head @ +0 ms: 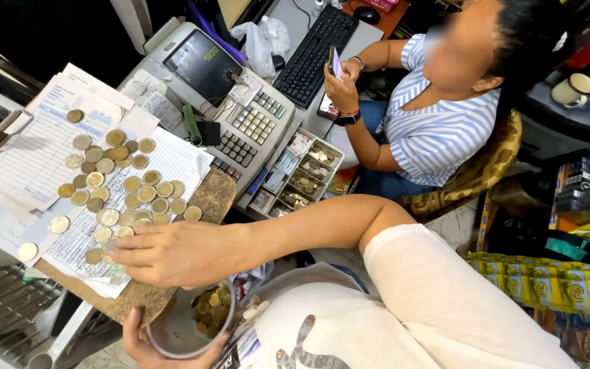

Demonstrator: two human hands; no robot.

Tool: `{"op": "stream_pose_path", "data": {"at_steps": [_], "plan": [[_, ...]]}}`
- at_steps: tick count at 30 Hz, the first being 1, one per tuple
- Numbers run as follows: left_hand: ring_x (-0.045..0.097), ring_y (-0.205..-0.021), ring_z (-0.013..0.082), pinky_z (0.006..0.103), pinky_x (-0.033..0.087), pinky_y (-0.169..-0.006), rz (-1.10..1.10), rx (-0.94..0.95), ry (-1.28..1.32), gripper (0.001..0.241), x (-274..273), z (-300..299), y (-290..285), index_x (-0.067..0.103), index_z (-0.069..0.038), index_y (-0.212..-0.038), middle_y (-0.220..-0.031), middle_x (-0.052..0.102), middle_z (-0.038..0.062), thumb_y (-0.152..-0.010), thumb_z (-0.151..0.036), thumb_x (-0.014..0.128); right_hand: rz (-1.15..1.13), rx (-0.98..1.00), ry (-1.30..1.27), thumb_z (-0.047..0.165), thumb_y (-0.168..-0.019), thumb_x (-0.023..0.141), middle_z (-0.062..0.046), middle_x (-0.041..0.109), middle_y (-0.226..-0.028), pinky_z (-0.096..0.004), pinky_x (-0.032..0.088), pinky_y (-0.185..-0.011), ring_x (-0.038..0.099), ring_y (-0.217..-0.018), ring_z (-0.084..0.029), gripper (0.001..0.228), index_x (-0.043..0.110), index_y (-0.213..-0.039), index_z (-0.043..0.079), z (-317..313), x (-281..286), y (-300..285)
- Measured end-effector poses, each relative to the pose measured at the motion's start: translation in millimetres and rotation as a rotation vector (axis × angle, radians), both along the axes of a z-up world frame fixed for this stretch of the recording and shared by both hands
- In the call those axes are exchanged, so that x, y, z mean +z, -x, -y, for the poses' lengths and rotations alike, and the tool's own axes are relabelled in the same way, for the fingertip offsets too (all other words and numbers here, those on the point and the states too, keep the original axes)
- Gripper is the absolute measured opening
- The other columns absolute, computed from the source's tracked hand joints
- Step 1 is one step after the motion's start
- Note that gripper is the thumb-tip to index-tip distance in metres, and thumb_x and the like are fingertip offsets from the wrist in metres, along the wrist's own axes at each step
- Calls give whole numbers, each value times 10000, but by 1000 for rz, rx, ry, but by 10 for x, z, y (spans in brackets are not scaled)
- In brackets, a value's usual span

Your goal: Counting and sorting a large quantity of coins on a clipboard and placing them into a container

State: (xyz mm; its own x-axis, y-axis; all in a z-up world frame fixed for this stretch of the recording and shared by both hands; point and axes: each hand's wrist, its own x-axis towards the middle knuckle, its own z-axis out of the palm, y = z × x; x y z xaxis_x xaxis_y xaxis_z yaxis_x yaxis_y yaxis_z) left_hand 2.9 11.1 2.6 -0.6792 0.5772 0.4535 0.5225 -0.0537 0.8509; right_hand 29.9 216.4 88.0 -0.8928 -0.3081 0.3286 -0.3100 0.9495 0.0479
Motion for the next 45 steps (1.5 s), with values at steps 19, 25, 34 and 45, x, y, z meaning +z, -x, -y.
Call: {"op": "stream_pose_path", "data": {"at_steps": [19,25,34,45], "plan": [[471,-1402,292,403,384,-1232,41,72,34,1287,-165,104,76,365,56,-1484,-1483,409,194,-422,-369,955,-165,113,296,288,-1022,612,-186,671,-1283,-450,408,-1177,609,-1274,-328,307,680,-1086,-4,-295,32,-223],[523,-1353,274,387,403,-1190,25,11,47,1231,-93,103,167,382,-67,-1488,-1456,471,142,-506,-497,987,-133,50,422,179,-964,712,-183,665,-1333,-540,464,-1143,595,-1306,-368,375,677,-1246,-65,-163,279,-198],[654,-1138,384,523,484,-1022,66,-53,-99,1301,-173,38,205,433,-52,-1466,-1269,592,212,-396,-439,1064,-51,-74,274,562,-977,587,-144,613,-1426,-481,268,-1221,490,-1408,-327,629,628,-1364,67,-82,141,-41],[683,-1001,404,508,527,-925,23,-65,-92,1270,-170,33,240,443,-40,-1440,-1164,597,222,-418,-489,1048,-20,-45,236,578,-996,519,-80,571,-1481,-526,92,-1251,383,-1478,-319,610,605,-1402,130,48,123,-109]]}}
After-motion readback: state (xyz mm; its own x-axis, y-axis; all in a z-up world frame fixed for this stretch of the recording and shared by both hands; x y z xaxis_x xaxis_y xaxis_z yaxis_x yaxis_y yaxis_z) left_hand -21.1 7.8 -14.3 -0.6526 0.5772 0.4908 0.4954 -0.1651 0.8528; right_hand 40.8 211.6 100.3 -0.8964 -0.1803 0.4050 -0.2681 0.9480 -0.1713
